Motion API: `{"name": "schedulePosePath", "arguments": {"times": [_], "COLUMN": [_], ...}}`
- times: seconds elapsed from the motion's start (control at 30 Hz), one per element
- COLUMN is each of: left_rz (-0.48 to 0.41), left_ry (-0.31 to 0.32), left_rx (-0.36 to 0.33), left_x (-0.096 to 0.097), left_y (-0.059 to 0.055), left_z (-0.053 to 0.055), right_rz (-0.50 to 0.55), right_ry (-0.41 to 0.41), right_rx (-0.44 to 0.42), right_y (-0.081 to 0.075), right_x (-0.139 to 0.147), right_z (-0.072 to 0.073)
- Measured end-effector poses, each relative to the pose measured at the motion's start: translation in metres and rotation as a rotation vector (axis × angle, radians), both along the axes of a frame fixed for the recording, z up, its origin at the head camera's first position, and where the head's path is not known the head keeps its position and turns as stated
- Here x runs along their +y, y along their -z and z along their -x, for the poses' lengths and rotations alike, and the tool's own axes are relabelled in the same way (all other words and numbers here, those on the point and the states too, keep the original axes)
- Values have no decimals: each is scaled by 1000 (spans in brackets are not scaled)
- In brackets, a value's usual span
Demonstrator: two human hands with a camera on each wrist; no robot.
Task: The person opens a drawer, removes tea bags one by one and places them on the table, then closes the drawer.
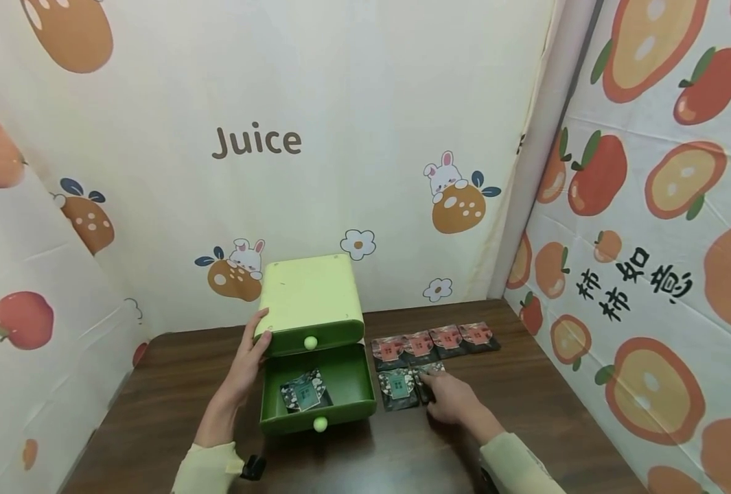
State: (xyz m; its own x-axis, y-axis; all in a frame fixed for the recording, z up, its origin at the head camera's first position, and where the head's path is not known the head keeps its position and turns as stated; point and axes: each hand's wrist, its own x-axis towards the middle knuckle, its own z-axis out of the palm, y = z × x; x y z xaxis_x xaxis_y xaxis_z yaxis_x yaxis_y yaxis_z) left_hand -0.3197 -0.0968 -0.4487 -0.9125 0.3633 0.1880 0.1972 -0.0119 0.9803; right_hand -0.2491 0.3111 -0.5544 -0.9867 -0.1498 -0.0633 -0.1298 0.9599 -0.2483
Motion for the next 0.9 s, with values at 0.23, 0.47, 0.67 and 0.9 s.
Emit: {"name": "schedulePosePath", "arguments": {"times": [0.23,0.47,0.67,0.9], "left_rz": [-14,-26,-34,-36], "left_ry": [-10,-16,-15,-19], "left_rx": [8,27,27,23], "left_x": [0,1,0,1], "left_y": [18,26,26,26], "left_z": [12,15,13,16], "right_rz": [0,31,41,30], "right_ry": [-6,4,10,-6], "right_rx": [30,47,61,84], "right_y": [1,1,2,-1], "right_x": [-1,-3,-4,-5], "right_z": [-5,-7,-8,-7]}}
